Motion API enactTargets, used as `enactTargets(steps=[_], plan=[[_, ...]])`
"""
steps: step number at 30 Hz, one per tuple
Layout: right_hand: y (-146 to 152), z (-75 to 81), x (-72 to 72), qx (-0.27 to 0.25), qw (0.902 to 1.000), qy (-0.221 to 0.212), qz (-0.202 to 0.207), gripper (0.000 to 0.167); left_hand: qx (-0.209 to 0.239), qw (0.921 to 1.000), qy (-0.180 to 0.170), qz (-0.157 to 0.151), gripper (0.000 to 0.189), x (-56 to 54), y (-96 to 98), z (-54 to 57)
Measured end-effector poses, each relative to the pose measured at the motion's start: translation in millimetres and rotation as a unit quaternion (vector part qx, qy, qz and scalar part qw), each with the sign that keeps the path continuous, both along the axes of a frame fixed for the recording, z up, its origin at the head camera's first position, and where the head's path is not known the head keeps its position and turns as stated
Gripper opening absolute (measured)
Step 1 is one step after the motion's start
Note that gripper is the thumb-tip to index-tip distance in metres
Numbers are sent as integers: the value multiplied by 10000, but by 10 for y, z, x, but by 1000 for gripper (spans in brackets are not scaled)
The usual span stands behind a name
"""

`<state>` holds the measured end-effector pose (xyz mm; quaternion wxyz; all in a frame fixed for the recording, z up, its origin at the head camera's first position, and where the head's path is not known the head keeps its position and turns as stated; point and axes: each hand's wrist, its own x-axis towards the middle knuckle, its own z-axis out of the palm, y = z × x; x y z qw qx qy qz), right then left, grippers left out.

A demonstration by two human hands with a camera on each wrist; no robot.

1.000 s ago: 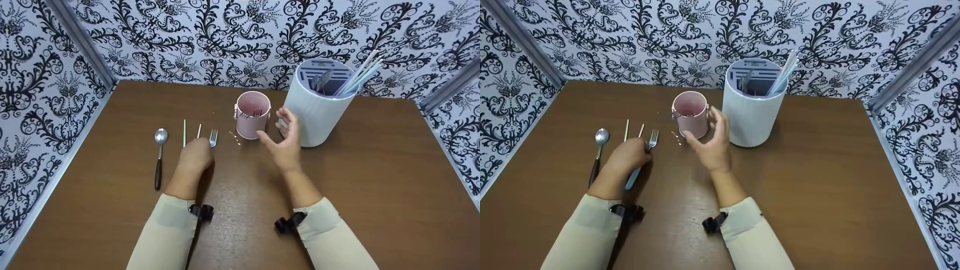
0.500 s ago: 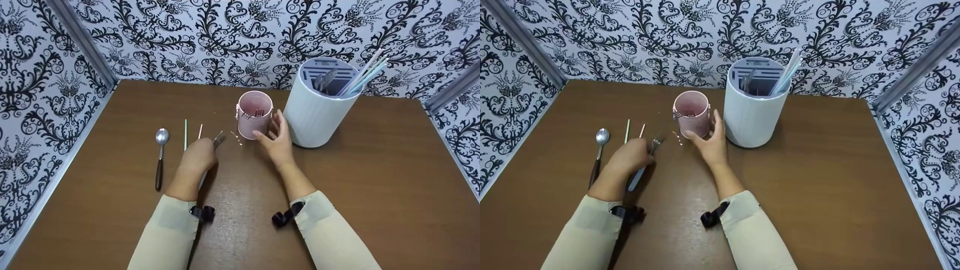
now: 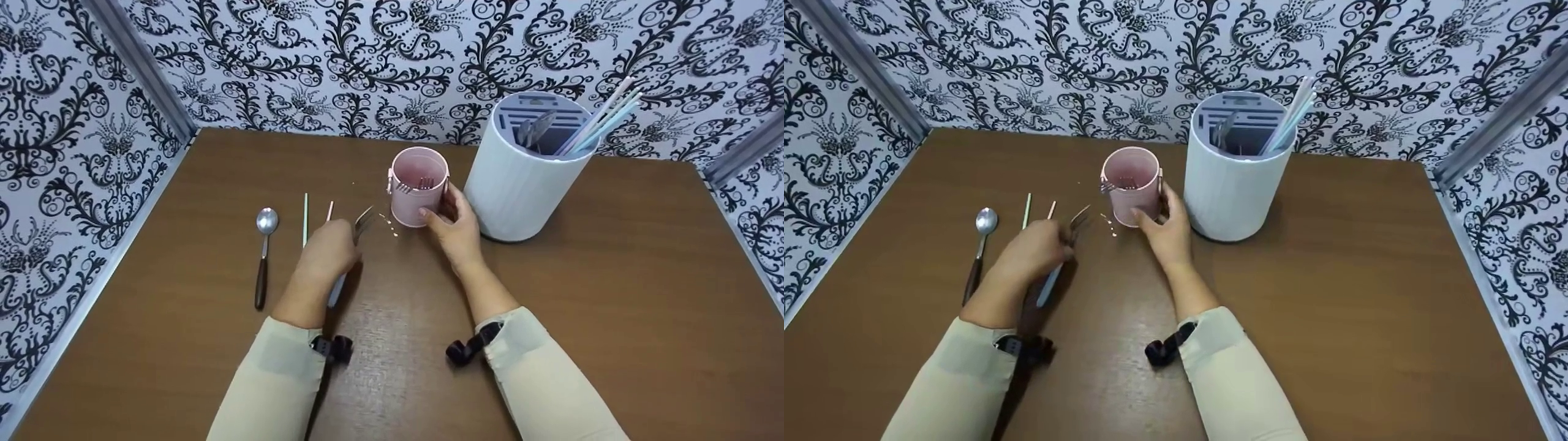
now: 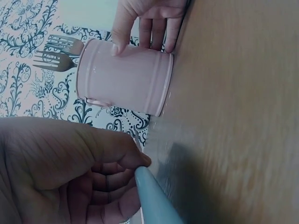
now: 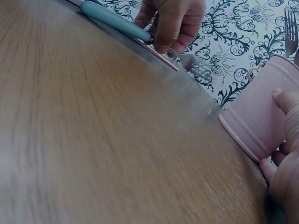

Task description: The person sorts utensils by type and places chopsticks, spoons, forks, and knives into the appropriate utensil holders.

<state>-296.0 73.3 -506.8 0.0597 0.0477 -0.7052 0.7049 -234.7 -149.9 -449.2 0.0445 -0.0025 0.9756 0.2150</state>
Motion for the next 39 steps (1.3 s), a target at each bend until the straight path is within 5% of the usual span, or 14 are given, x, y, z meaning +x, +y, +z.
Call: enactTargets(steps=[13,26,33,39], plan=[[-6,-2,10,-159,9999,-25,-1,75,790,9953,392,408,11,-49,39,73],[-14,-3,-1,-114,9999,25,-33,72,1606,9706,1597,814,13,-142,109,400],[-12,0,0,-11,10000,-7,-13,71,2250,9342,2605,936,15,-237,253,698],[-4,-2,3,23,10000,-31,-30,67,2995,8825,3545,762,12,-314,443,821]])
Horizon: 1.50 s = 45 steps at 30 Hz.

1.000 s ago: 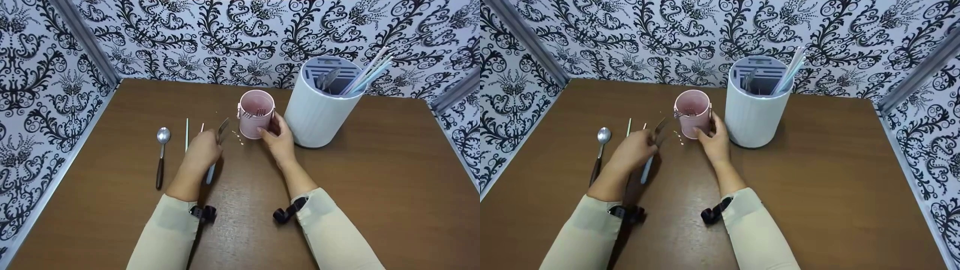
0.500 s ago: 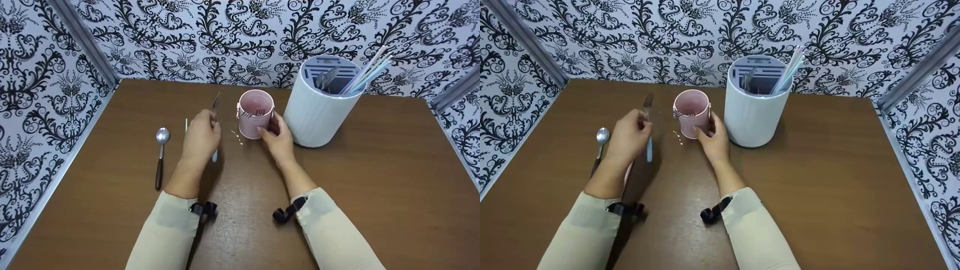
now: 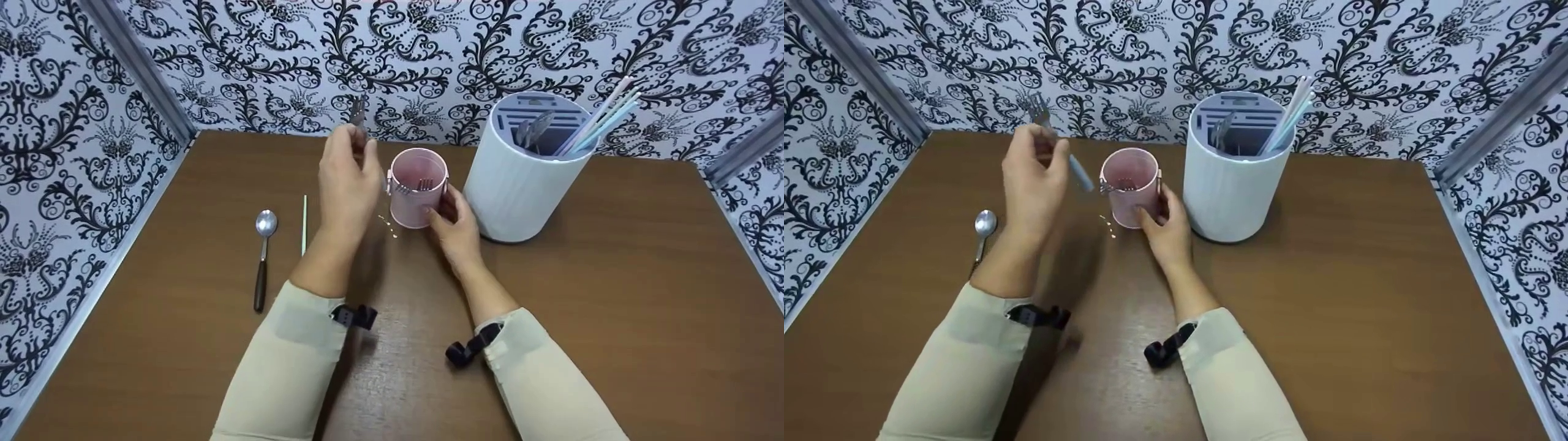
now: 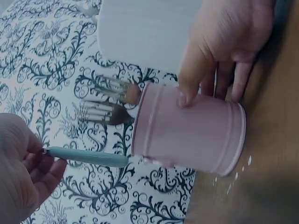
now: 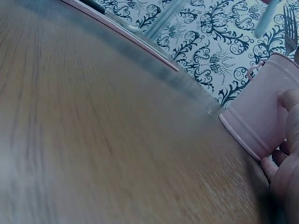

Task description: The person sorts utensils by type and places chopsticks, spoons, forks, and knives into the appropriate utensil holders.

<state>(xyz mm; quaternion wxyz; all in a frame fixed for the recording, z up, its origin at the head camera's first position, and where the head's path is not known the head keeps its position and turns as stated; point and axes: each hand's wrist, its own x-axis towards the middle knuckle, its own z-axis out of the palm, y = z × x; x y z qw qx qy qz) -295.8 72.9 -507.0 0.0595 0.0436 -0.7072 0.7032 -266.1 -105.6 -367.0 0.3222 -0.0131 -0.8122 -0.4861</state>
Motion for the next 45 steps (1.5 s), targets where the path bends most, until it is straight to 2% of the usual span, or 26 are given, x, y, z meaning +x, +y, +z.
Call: enactTargets(steps=[4,7,11,18,26,39,45], plan=[[9,-5,-4,34,10000,-33,-8,68,348,9980,515,-102,11,-18,120,-19],[12,-2,-6,57,10000,-31,-21,67,431,9971,597,-166,11,-36,186,-74],[13,10,2,44,10000,-16,-12,67,471,9977,427,-216,11,-63,240,-186],[9,20,8,88,10000,-16,-31,66,855,9959,101,-276,11,-82,276,-357],[3,8,-7,69,9999,41,-60,64,1211,9915,-384,-263,10,-74,305,-457],[1,14,-5,173,9997,94,-113,64,1044,9923,-538,-392,13,-72,338,-537],[3,-17,-14,213,9997,74,-122,64,848,9937,-661,-319,11,-59,333,-605]])
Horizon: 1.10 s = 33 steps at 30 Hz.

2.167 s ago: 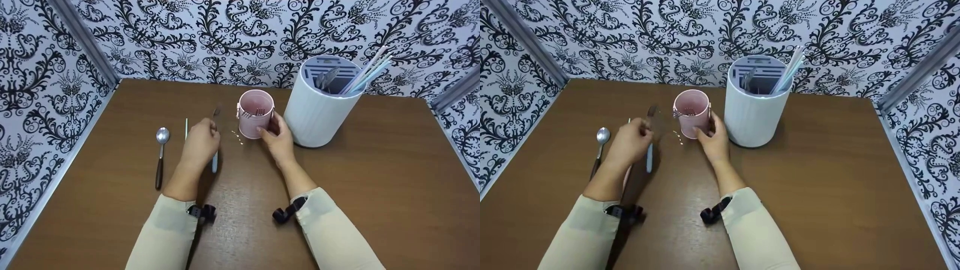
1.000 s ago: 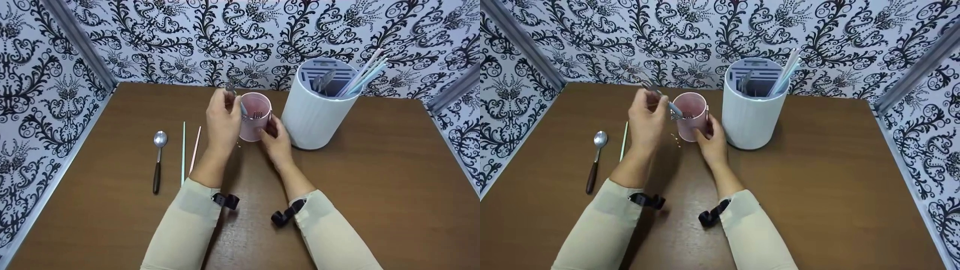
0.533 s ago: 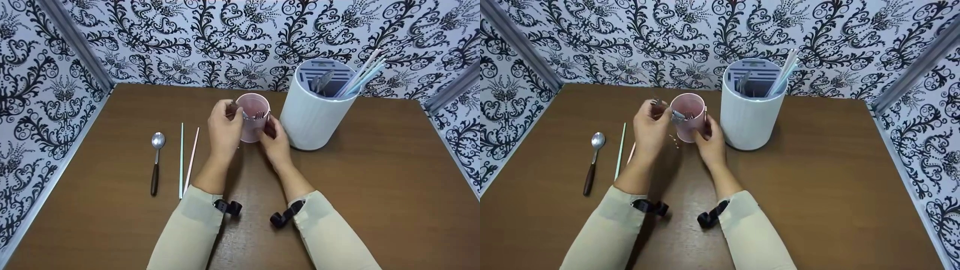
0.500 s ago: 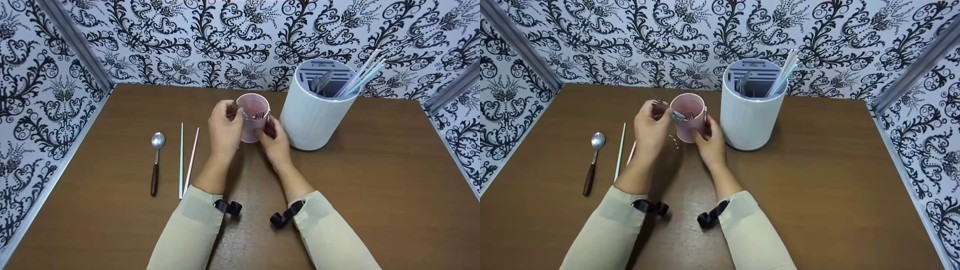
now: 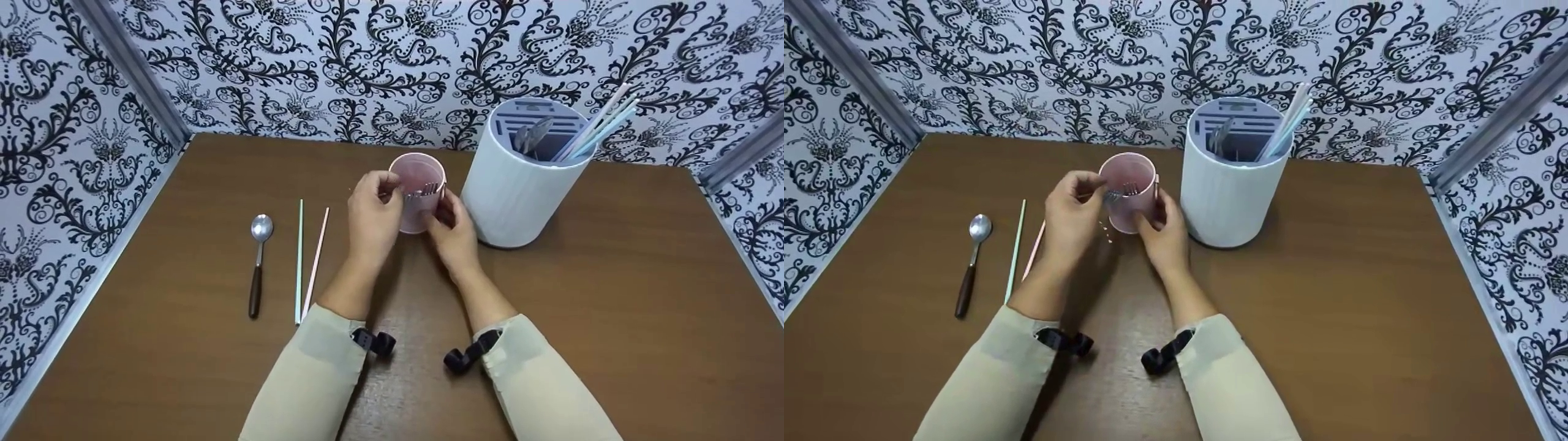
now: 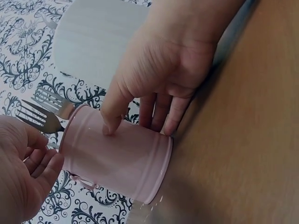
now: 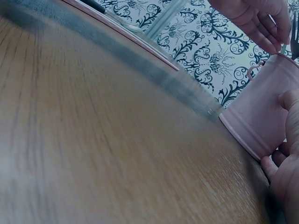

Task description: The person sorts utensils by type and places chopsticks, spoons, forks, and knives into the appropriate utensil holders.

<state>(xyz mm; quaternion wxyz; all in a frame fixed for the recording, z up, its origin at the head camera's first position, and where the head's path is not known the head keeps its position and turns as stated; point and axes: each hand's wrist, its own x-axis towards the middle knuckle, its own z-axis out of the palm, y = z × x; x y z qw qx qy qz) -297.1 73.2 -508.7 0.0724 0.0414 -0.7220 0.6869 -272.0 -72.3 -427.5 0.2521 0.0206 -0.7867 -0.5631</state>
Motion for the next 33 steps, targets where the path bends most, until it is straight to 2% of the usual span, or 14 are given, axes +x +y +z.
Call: enactTargets(steps=[8,17,28,33], plan=[[-18,5,7,-55,10000,50,50,65,-146,9997,-201,61,12,20,-30,-61],[-25,6,1,-119,9999,29,-10,63,-140,9998,-87,55,9,26,-62,-119],[-20,26,-3,-47,9999,98,-59,61,-299,9992,-254,-57,7,17,-71,-108],[-16,25,3,3,10000,29,-87,62,-332,9988,-360,-80,8,44,-114,-57]])
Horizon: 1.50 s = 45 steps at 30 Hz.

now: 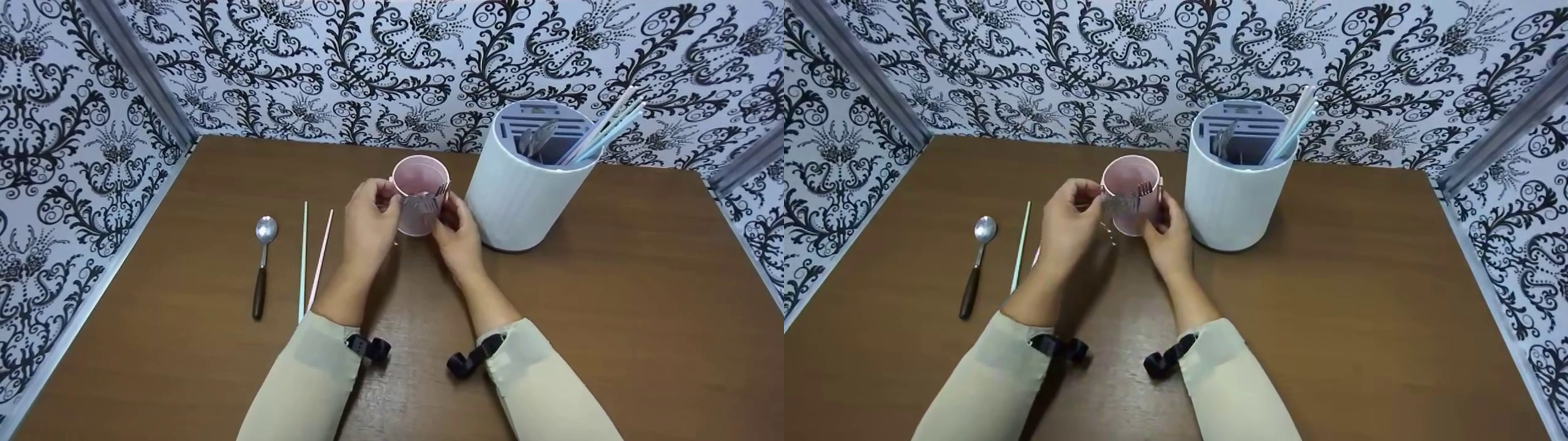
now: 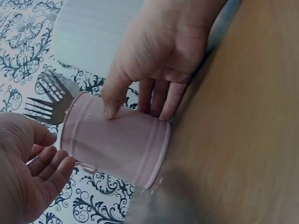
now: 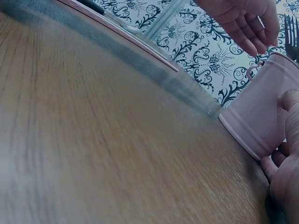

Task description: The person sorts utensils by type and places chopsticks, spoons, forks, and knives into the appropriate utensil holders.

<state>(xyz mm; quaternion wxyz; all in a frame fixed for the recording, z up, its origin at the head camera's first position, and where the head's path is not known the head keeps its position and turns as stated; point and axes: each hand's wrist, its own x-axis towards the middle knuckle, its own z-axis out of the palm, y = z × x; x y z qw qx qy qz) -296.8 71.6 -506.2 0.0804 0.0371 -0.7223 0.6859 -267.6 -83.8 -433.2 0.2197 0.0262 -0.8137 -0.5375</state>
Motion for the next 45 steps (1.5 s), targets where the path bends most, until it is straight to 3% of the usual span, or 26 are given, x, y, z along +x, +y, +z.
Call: enactTargets(steps=[11,24,30,37,45], plan=[[2,14,18,-106,9999,-113,62,63,-341,9994,-8,10,18,100,-165,100],[41,5,6,-34,9999,-143,72,65,-978,9930,-637,186,30,151,-411,47],[25,3,8,10,9998,-163,97,66,-1381,9835,-1156,164,37,140,-575,28],[4,-4,-15,-65,9999,-83,89,64,-1815,9640,-1931,210,50,138,-781,30],[5,-23,-13,-196,9998,0,102,61,-2229,9425,-2486,133,52,145,-934,-40]])
